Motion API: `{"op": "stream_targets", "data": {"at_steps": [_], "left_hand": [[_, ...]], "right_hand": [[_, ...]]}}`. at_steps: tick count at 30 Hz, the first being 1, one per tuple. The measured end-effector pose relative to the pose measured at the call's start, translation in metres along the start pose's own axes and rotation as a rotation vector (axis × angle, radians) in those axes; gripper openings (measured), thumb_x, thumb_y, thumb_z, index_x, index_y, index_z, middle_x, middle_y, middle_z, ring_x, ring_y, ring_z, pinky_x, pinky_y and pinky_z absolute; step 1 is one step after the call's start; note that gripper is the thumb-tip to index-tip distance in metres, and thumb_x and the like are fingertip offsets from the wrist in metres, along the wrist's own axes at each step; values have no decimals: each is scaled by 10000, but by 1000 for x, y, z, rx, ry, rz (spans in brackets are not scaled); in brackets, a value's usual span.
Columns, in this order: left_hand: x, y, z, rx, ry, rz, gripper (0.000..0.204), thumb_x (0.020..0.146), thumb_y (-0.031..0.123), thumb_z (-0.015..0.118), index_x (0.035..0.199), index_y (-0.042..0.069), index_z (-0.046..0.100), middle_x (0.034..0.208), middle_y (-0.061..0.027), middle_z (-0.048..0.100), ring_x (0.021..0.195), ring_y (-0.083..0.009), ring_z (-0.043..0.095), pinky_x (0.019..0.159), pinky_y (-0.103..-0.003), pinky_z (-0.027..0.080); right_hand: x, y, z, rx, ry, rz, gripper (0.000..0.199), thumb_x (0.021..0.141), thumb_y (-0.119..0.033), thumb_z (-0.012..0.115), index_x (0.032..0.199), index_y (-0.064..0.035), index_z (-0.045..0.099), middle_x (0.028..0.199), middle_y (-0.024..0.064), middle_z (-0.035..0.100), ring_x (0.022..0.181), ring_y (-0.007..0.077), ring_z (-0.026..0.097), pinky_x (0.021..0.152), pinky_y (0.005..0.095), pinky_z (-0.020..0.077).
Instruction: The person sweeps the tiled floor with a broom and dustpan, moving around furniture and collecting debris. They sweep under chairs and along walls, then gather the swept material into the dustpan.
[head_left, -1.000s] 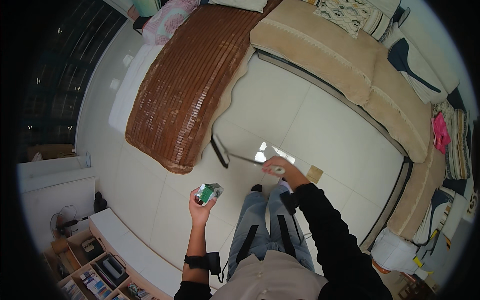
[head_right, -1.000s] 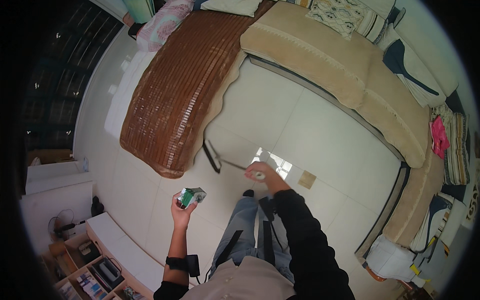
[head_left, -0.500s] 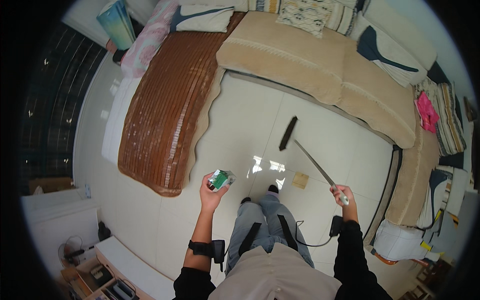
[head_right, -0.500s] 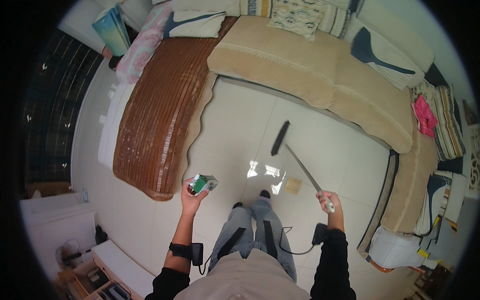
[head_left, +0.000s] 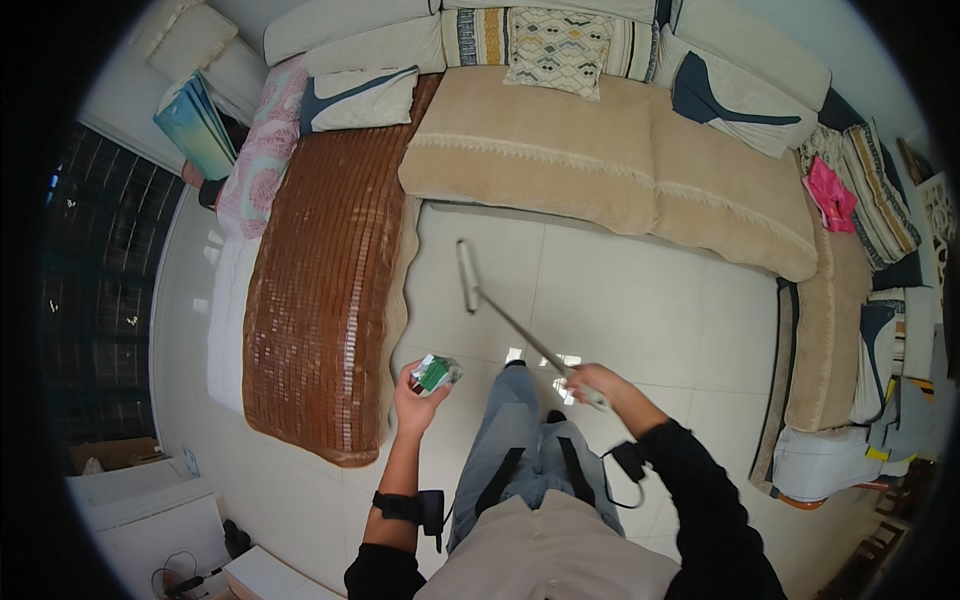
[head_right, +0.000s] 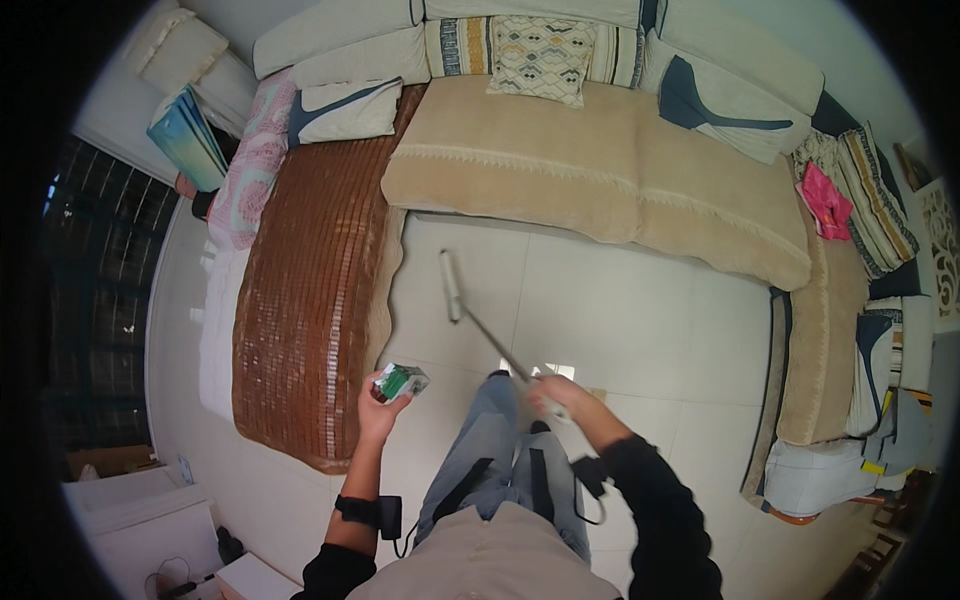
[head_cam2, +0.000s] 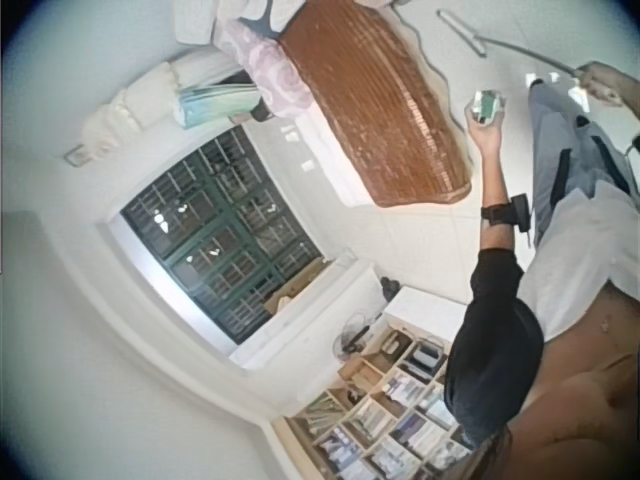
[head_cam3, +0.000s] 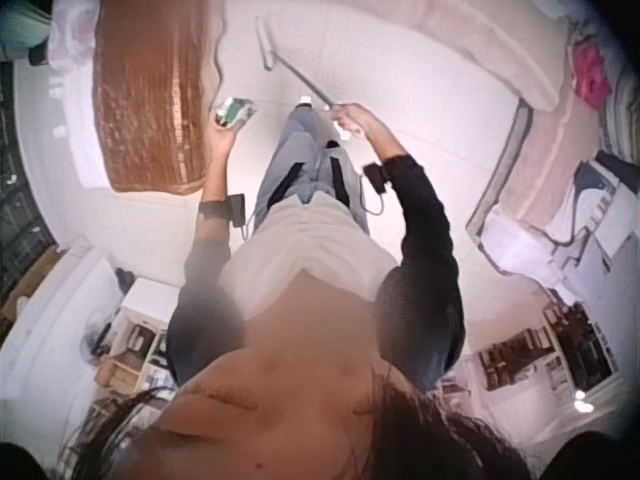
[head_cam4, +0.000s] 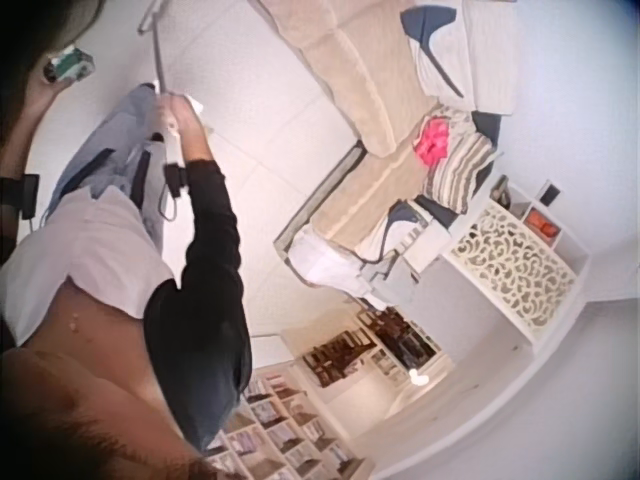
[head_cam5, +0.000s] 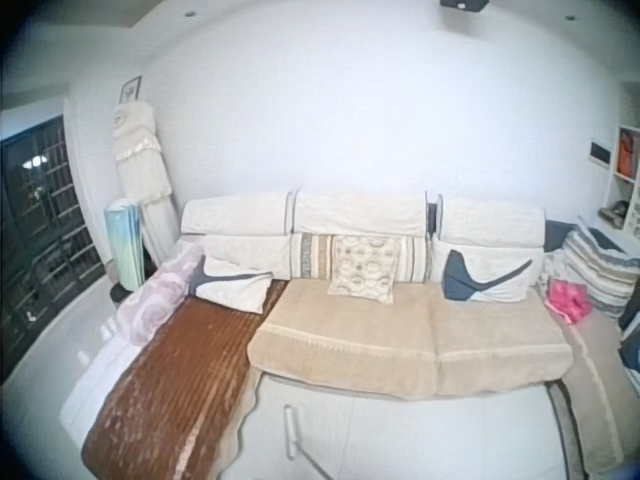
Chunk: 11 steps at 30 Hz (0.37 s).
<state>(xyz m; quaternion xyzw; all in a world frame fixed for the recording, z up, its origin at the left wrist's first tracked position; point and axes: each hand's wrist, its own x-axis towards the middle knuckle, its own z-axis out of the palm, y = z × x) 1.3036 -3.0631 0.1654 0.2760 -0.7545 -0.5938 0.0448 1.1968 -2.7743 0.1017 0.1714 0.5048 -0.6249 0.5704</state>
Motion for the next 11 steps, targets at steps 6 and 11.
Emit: {"op": "stream_targets", "data": {"at_steps": [6,11], "left_hand": [[58,9,-39,5,27,18,483,569,2,671,984,9,425,875,-59,512,793,-128,504,714,-243,413],[97,8,-48,36,-57,-47,485,574,-6,664,989,20,415,878,-52,508,794,-128,500,719,-250,411]], "right_hand": [[177,-71,72,156,-147,137,148,688,-88,492,558,-22,469,484,43,463,366,109,429,335,218,350],[191,-74,25,466,-142,144,126,710,-105,483,628,-11,483,514,68,483,353,112,427,337,227,392]]}}
